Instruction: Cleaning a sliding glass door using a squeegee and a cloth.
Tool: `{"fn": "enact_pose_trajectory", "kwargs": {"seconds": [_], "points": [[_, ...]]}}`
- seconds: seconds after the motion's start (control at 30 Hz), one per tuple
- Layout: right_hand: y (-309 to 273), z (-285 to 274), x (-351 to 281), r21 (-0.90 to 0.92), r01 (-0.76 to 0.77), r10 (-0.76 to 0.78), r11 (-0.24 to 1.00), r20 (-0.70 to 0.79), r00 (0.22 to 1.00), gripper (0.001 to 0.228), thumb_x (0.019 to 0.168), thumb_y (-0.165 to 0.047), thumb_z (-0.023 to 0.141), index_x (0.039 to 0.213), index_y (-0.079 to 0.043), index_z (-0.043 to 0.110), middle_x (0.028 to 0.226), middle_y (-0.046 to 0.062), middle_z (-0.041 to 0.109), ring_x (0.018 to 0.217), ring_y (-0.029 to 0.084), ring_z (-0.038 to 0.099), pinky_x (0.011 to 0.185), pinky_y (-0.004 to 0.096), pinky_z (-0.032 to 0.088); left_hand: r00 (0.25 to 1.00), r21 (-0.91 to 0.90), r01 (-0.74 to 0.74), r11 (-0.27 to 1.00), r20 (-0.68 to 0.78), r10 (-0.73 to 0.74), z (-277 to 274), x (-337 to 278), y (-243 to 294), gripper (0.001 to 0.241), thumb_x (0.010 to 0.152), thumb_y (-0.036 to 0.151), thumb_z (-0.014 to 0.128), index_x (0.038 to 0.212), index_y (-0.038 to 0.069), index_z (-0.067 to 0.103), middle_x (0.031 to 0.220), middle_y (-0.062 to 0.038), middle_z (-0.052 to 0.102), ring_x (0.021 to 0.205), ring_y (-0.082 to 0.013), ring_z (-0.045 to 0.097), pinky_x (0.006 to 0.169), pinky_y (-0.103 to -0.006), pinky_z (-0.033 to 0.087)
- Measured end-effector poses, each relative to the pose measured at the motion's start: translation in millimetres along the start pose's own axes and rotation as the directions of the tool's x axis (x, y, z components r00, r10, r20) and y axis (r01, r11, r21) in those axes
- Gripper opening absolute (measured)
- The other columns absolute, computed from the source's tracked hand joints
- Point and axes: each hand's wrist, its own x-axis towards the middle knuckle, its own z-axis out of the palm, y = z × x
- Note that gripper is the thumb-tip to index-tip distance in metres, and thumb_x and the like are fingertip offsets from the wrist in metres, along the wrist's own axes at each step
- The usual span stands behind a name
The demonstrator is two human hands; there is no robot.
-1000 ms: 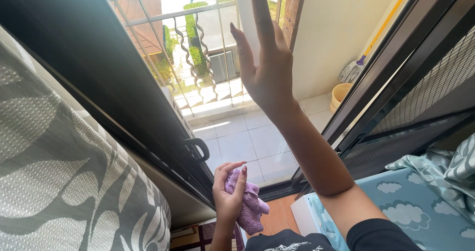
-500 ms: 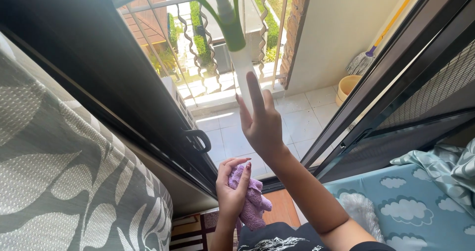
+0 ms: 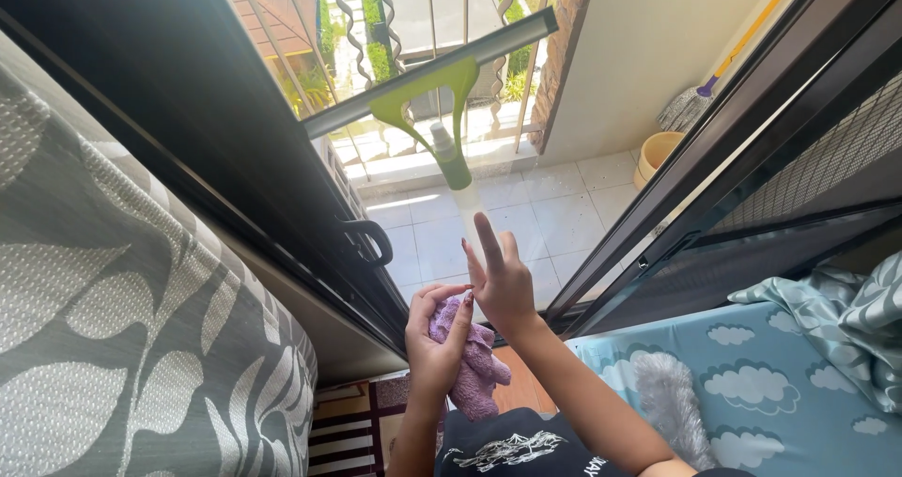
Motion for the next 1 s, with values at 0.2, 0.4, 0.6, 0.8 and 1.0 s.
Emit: {"fn": "enact_pose_trajectory", "kwargs": {"seconds": [0.2,0.4,0.6,0.8,1.0], "points": [[17,17,-36,0.011,-0.046,0.046,0.999,0.028,0.999,0.08,0.101,-0.016,0.069,0.163,-0.026,0.02,0.093,0.016,0.058,0.058,0.03,0.063,0.049,0.042,0.052,1.0,0.0,0.008,1.0,0.004,-0.008,0,-4,1,0.019,0.091,0.011,0.072,0.109,0.003,0.073,0.117,-0.008,0.062,0.109,-0.0166,0.063,0.094,-0.0296,0.05],[36,33,-85,-0.01,-0.083,0.084,0.996,0.075,0.994,0.077,0.099,-0.019,0.068,0.161,-0.027,0.024,0.094,0.017,0.057,0.061,0.035,0.064,0.049,0.044,0.051,1.0,0.022,0.012,1.0,-0.012,-0.012,-5,-5,-8,0.018,0.091,0.011,0.073,0.108,0.004,0.074,0.117,-0.009,0.062,0.109,-0.0176,0.063,0.095,-0.0303,0.05],[57,35,-134,-0.039,-0.157,0.162,0.987,0.17,0.972,0.075,0.099,-0.019,0.067,0.16,-0.033,0.025,0.094,0.015,0.057,0.062,0.035,0.064,0.05,0.046,0.052,1.0,0.015,0.003,1.0,-0.007,-0.003,-6,-6,-10,0.019,0.092,0.012,0.073,0.109,0.004,0.075,0.116,-0.009,0.062,0.108,-0.0179,0.063,0.095,-0.0305,0.05],[88,37,-176,-0.085,-0.223,0.237,0.971,0.232,0.943,0.078,0.098,-0.019,0.066,0.16,-0.037,0.022,0.093,0.015,0.057,0.063,0.036,0.065,0.051,0.047,0.053,1.0,0.033,0.005,0.999,-0.006,-0.005,-3,-8,-14,0.019,0.092,0.013,0.074,0.108,0.004,0.075,0.115,-0.009,0.063,0.109,-0.0179,0.063,0.096,-0.0302,0.049],[106,20,-210,-0.127,-0.315,0.339,0.941,0.291,0.895,0.076,0.097,-0.02,0.067,0.159,-0.037,0.027,0.093,0.014,0.057,0.067,0.036,0.066,0.055,0.047,0.053,0.998,0.04,0.057,0.998,0.012,-0.057,5,-13,-21,0.02,0.092,0.013,0.073,0.109,0.004,0.074,0.114,-0.008,0.063,0.107,-0.0171,0.062,0.095,-0.0295,0.049]]}}
